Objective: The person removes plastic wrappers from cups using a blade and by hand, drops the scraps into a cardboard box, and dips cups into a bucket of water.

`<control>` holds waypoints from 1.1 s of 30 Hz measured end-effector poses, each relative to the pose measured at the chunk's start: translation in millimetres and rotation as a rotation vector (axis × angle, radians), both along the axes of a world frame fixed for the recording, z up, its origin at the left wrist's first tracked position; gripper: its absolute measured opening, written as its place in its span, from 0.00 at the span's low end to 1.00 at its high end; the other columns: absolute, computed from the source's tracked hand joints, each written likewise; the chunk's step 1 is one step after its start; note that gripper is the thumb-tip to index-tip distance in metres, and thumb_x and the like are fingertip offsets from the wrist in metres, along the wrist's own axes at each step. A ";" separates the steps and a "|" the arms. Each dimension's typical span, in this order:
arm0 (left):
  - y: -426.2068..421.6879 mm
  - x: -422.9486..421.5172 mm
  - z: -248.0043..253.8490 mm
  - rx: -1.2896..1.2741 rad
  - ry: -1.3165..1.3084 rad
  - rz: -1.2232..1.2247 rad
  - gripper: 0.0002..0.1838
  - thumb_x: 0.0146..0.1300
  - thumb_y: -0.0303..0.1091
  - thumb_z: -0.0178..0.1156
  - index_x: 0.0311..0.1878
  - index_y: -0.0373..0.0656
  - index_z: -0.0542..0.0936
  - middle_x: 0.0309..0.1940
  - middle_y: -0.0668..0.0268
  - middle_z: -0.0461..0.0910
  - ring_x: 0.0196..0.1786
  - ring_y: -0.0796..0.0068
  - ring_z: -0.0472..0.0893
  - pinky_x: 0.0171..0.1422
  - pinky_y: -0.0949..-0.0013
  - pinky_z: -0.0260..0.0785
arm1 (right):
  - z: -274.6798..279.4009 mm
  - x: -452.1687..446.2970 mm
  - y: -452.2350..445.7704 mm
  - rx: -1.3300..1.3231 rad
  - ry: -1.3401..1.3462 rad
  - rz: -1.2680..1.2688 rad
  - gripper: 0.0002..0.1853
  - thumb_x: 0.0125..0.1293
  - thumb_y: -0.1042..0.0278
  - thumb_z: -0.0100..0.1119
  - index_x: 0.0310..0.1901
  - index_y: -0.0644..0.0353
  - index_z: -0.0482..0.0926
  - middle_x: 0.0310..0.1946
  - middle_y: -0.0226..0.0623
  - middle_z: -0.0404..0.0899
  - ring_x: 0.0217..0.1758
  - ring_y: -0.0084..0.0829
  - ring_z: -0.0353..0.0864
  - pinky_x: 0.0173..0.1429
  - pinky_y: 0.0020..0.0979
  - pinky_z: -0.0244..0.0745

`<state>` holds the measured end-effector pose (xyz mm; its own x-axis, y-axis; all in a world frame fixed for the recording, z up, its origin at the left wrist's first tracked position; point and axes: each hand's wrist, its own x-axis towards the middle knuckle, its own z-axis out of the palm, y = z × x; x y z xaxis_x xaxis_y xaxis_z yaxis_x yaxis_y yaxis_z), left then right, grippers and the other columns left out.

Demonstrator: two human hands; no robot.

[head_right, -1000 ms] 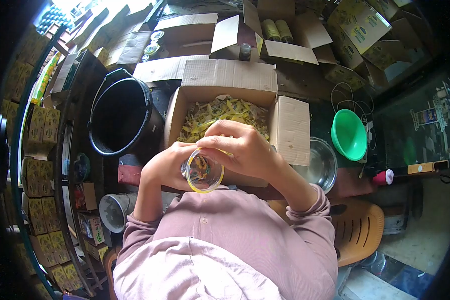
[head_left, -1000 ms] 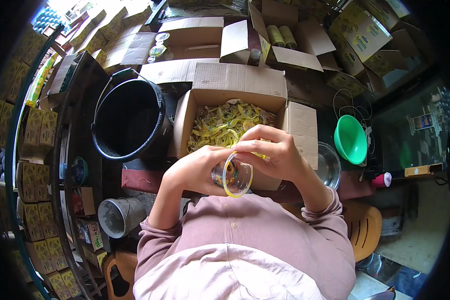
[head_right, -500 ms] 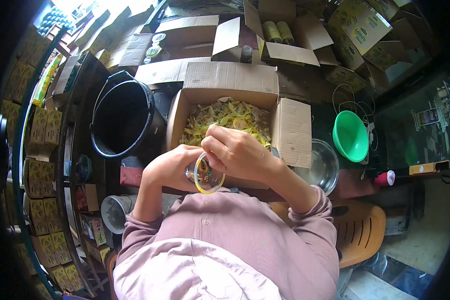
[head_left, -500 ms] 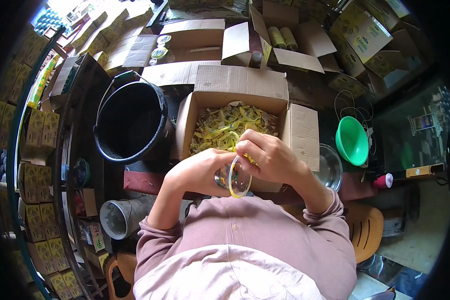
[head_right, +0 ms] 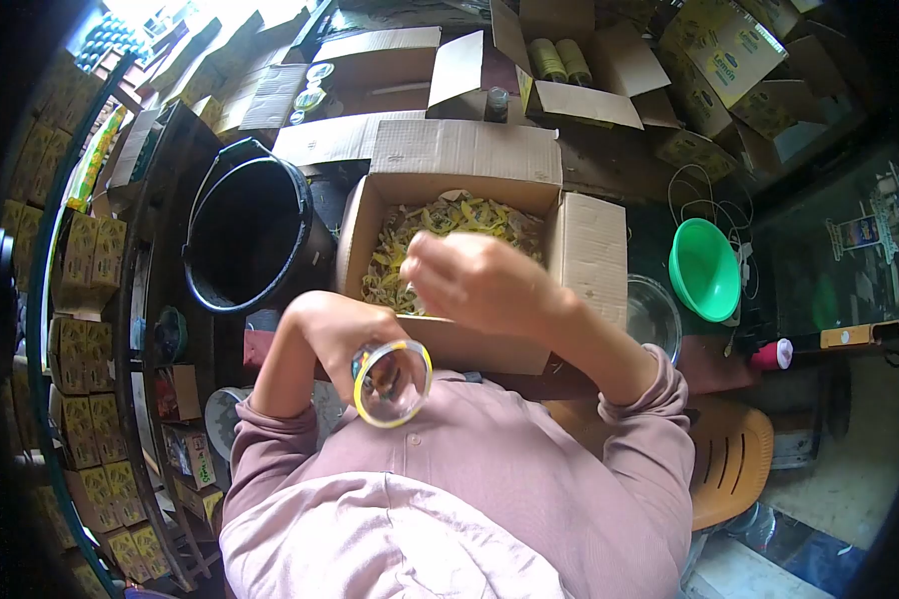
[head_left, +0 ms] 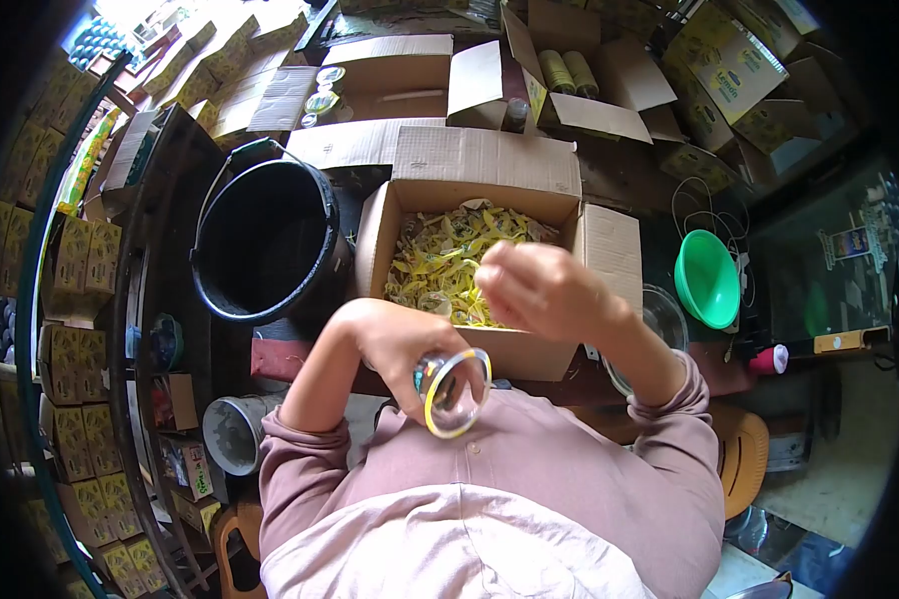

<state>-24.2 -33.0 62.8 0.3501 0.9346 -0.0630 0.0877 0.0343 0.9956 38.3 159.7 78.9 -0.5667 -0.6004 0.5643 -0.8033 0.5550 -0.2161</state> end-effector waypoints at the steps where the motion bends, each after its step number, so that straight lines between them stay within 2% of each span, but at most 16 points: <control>1: 4.5 0.2 -3.4 0.028 -0.088 -0.065 0.28 0.40 0.32 0.70 0.48 0.35 0.75 0.38 0.61 0.80 0.38 0.74 0.78 0.45 0.71 0.71 | 4.6 -2.9 2.4 -0.015 -0.003 -0.032 0.09 0.50 0.77 0.60 0.33 0.62 0.71 0.29 0.37 0.70 0.28 0.34 0.75 0.31 0.31 0.75; 5: 5.4 -9.1 -15.1 0.174 -0.158 -0.011 0.28 0.40 0.34 0.70 0.47 0.33 0.74 0.40 0.60 0.78 0.39 0.72 0.77 0.45 0.70 0.71 | 16.2 -3.7 10.4 -0.180 -0.109 -0.035 0.05 0.54 0.76 0.57 0.32 0.61 0.71 0.30 0.36 0.71 0.28 0.35 0.76 0.32 0.31 0.72; 9: 2.3 -14.8 -19.9 0.267 -0.201 0.041 0.32 0.36 0.40 0.72 0.45 0.33 0.74 0.41 0.58 0.77 0.41 0.71 0.77 0.45 0.71 0.71 | -21.1 -15.2 14.9 -0.245 -0.185 -0.245 0.03 0.54 0.73 0.56 0.29 0.62 0.74 0.30 0.37 0.73 0.29 0.37 0.75 0.36 0.35 0.70; 11: -0.4 -14.3 -24.6 0.342 -0.228 0.121 0.33 0.35 0.41 0.72 0.45 0.33 0.74 0.42 0.57 0.76 0.42 0.69 0.76 0.46 0.69 0.70 | -63.2 -18.4 15.0 -0.069 -0.255 -0.442 0.06 0.55 0.67 0.56 0.28 0.60 0.77 0.34 0.35 0.74 0.38 0.34 0.74 0.43 0.36 0.65; 13: -2.6 -13.5 -34.4 0.439 -0.239 0.202 0.34 0.34 0.42 0.74 0.46 0.33 0.74 0.42 0.56 0.76 0.41 0.67 0.77 0.46 0.68 0.70 | -98.3 -15.3 12.0 0.125 -0.294 -0.579 0.05 0.54 0.69 0.57 0.29 0.60 0.78 0.37 0.35 0.75 0.44 0.33 0.72 0.48 0.35 0.62; 16: 1.8 -15.4 -67.0 0.597 -0.201 0.254 0.34 0.33 0.43 0.74 0.45 0.34 0.74 0.42 0.55 0.77 0.42 0.65 0.76 0.47 0.65 0.69 | -151.6 -12.2 20.3 0.142 -0.339 -0.593 0.05 0.51 0.69 0.58 0.30 0.57 0.80 0.42 0.34 0.74 0.49 0.33 0.70 0.52 0.38 0.60; 19: -12.8 -2.2 -61.7 0.351 -0.452 0.377 0.34 0.30 0.41 0.74 0.43 0.35 0.72 0.43 0.56 0.75 0.44 0.64 0.74 0.48 0.64 0.66 | -162.9 -2.9 23.1 0.274 -0.299 -0.725 0.07 0.47 0.69 0.62 0.30 0.54 0.81 0.46 0.34 0.72 0.53 0.34 0.68 0.54 0.39 0.58; 20: -12.7 -3.9 -66.3 0.355 -0.420 0.383 0.35 0.30 0.40 0.74 0.44 0.35 0.72 0.43 0.57 0.75 0.43 0.65 0.74 0.48 0.64 0.67 | -164.2 -2.7 25.5 0.237 -0.322 -0.737 0.07 0.44 0.69 0.64 0.29 0.51 0.80 0.49 0.36 0.71 0.56 0.35 0.66 0.57 0.39 0.56; 23: -17.8 -3.5 -74.5 0.199 -0.553 0.438 0.37 0.29 0.35 0.74 0.47 0.35 0.70 0.44 0.58 0.73 0.43 0.69 0.73 0.47 0.67 0.68 | -138.6 -2.3 29.6 0.126 -0.353 -0.747 0.08 0.42 0.69 0.65 0.28 0.50 0.80 0.48 0.33 0.72 0.56 0.34 0.66 0.57 0.38 0.55; 25: -17.9 -1.6 -76.6 0.156 -0.628 0.438 0.38 0.30 0.33 0.73 0.49 0.34 0.69 0.44 0.59 0.72 0.43 0.71 0.73 0.47 0.68 0.68 | -136.3 -2.8 33.9 0.008 -0.343 -0.711 0.04 0.46 0.67 0.65 0.25 0.52 0.79 0.47 0.35 0.75 0.55 0.33 0.69 0.57 0.38 0.54; 27: -12.4 -6.4 -71.3 0.231 -0.606 0.403 0.38 0.31 0.31 0.73 0.51 0.34 0.68 0.44 0.60 0.72 0.43 0.73 0.73 0.47 0.70 0.68 | -127.7 -4.7 35.8 -0.117 -0.366 -0.689 0.04 0.48 0.66 0.64 0.24 0.54 0.79 0.46 0.36 0.77 0.54 0.33 0.70 0.57 0.38 0.54; 28: -9.6 -8.4 -66.6 0.264 -0.597 0.390 0.38 0.32 0.30 0.72 0.52 0.34 0.68 0.44 0.60 0.72 0.43 0.74 0.73 0.47 0.71 0.68 | -121.4 -6.3 36.2 -0.306 -0.453 -0.652 0.03 0.52 0.67 0.62 0.27 0.55 0.80 0.47 0.40 0.77 0.51 0.34 0.74 0.57 0.38 0.59; 29: -15.2 -7.9 -71.4 0.226 -0.565 0.530 0.36 0.34 0.30 0.71 0.51 0.34 0.68 0.44 0.61 0.71 0.44 0.75 0.73 0.46 0.72 0.69 | -115.5 -7.3 34.7 -0.628 -0.597 -0.551 0.05 0.57 0.67 0.60 0.32 0.58 0.81 0.48 0.38 0.78 0.49 0.31 0.76 0.57 0.34 0.64; 31: -16.0 -4.9 -56.4 0.213 -0.404 0.706 0.33 0.36 0.29 0.70 0.51 0.35 0.69 0.45 0.62 0.70 0.46 0.75 0.72 0.46 0.71 0.69 | -96.2 -4.7 31.6 -0.988 -0.884 -0.427 0.09 0.61 0.66 0.57 0.36 0.63 0.80 0.48 0.36 0.78 0.49 0.26 0.75 0.57 0.29 0.67; 32: -15.2 -2.3 -52.1 0.205 -0.318 0.830 0.32 0.37 0.28 0.69 0.50 0.37 0.69 0.45 0.64 0.69 0.48 0.75 0.72 0.46 0.71 0.69 | -88.6 -3.4 31.6 -0.994 -0.889 -0.380 0.10 0.62 0.65 0.56 0.37 0.64 0.80 0.48 0.35 0.78 0.49 0.25 0.75 0.57 0.29 0.67; 33: -10.5 2.5 -54.1 0.210 -0.363 0.941 0.33 0.37 0.28 0.70 0.50 0.38 0.69 0.45 0.66 0.69 0.49 0.76 0.71 0.46 0.72 0.69 | -82.1 -1.8 31.7 -0.997 -0.892 -0.332 0.11 0.63 0.65 0.56 0.37 0.65 0.79 0.48 0.34 0.77 0.49 0.23 0.74 0.57 0.28 0.67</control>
